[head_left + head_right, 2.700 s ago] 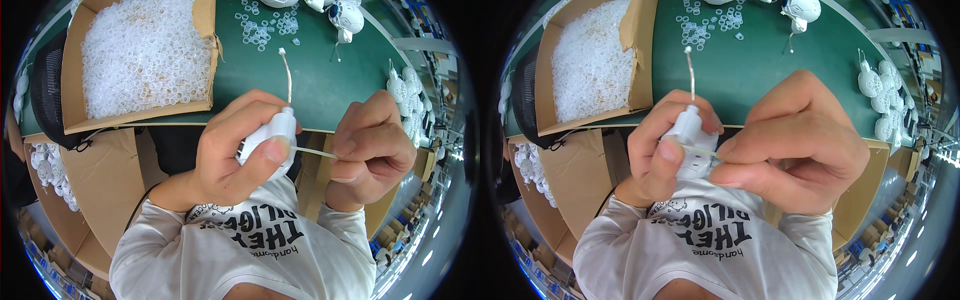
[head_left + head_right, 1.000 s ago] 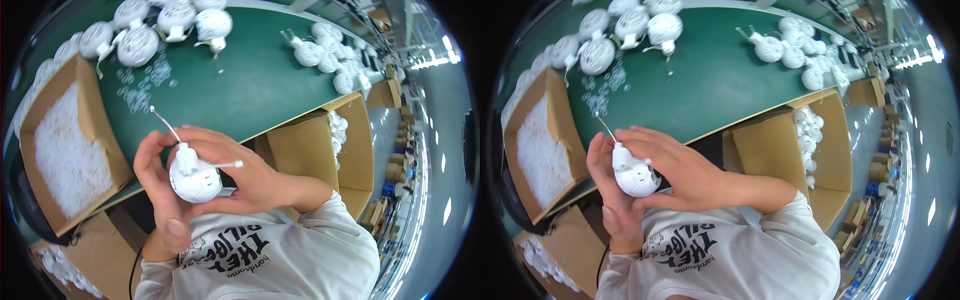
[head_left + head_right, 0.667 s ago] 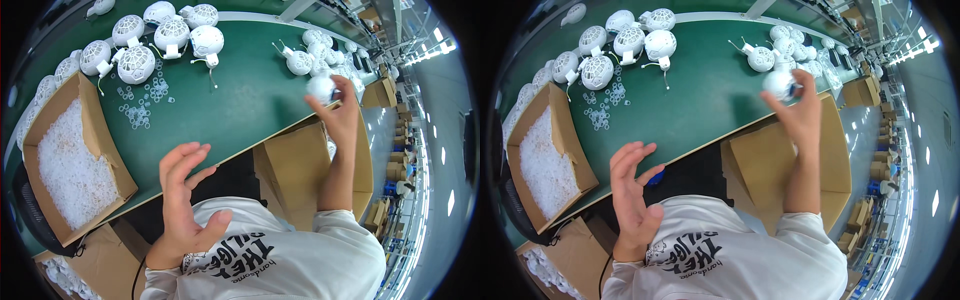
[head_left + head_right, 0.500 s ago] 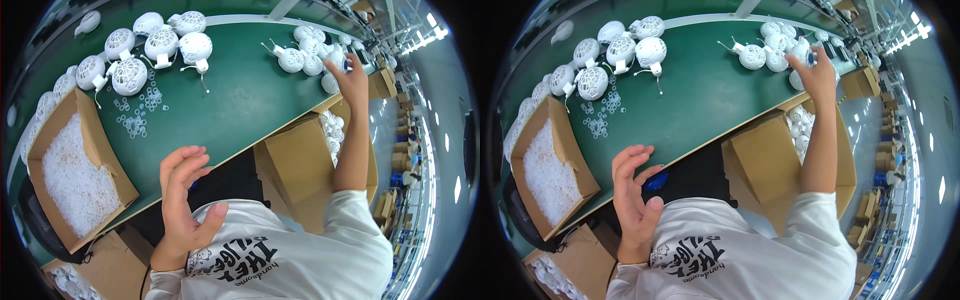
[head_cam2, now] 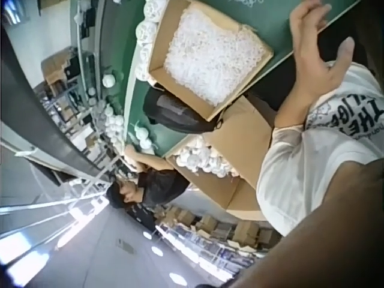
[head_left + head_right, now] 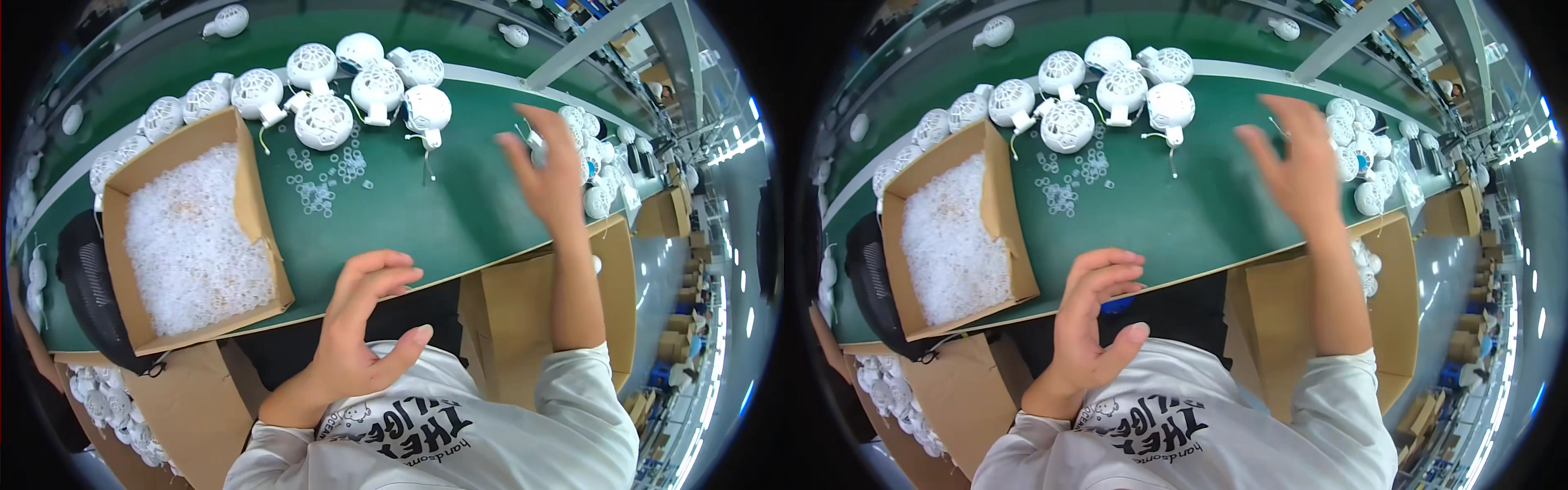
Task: Assembling electronic device components into plastic housings on a production line.
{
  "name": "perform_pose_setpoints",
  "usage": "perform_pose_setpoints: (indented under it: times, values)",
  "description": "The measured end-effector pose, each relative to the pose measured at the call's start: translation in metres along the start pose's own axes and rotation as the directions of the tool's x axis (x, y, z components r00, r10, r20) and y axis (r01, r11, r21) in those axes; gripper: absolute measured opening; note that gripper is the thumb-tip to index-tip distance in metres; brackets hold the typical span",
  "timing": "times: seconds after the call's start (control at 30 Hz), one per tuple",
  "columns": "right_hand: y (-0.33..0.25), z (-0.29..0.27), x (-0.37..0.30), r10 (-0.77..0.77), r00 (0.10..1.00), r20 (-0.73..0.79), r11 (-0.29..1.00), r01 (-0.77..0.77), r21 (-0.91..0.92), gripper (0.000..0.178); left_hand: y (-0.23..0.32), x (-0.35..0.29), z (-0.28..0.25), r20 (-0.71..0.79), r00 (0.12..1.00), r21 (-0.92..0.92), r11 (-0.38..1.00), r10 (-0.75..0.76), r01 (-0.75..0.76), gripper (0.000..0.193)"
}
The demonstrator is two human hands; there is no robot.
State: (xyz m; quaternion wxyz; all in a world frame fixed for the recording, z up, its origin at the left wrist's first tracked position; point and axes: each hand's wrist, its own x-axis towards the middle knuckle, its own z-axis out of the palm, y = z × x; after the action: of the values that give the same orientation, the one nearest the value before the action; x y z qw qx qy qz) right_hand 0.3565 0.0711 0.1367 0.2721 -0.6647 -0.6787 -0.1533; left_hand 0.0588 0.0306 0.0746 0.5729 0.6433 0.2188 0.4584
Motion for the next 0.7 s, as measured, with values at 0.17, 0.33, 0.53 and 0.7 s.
perform_pose_setpoints:
  times: [0.17, 0.33, 0.53, 0.7]
  values:
    - [-0.044, 0.037, 0.03, -0.241, 0.962, 0.132, 0.962, 0.219, 0.161, 0.059, 0.016, -0.013, -0.002, 0.062, 0.998, -0.001, 1.0, -0.018, 0.019, 0.046]
    - [-0.071, 0.034, 0.022, -0.286, 0.928, 0.239, 0.958, 0.268, 0.106, 0.06, 0.011, -0.039, -0.028, 0.044, 0.999, -0.079, 0.997, -0.016, 0.019, 0.046]
    - [-0.157, 0.02, -0.062, 0.161, 0.903, 0.398, 0.608, -0.408, 0.681, 0.075, -0.001, -0.047, -0.037, -0.335, 0.927, 0.069, 0.986, 0.168, -0.154, 0.063]
    - [-0.2, 0.041, -0.115, -0.102, 0.907, 0.409, 0.823, -0.154, 0.547, 0.073, -0.029, -0.072, -0.056, -0.139, 0.985, 0.029, 0.995, 0.103, -0.099, 0.063]
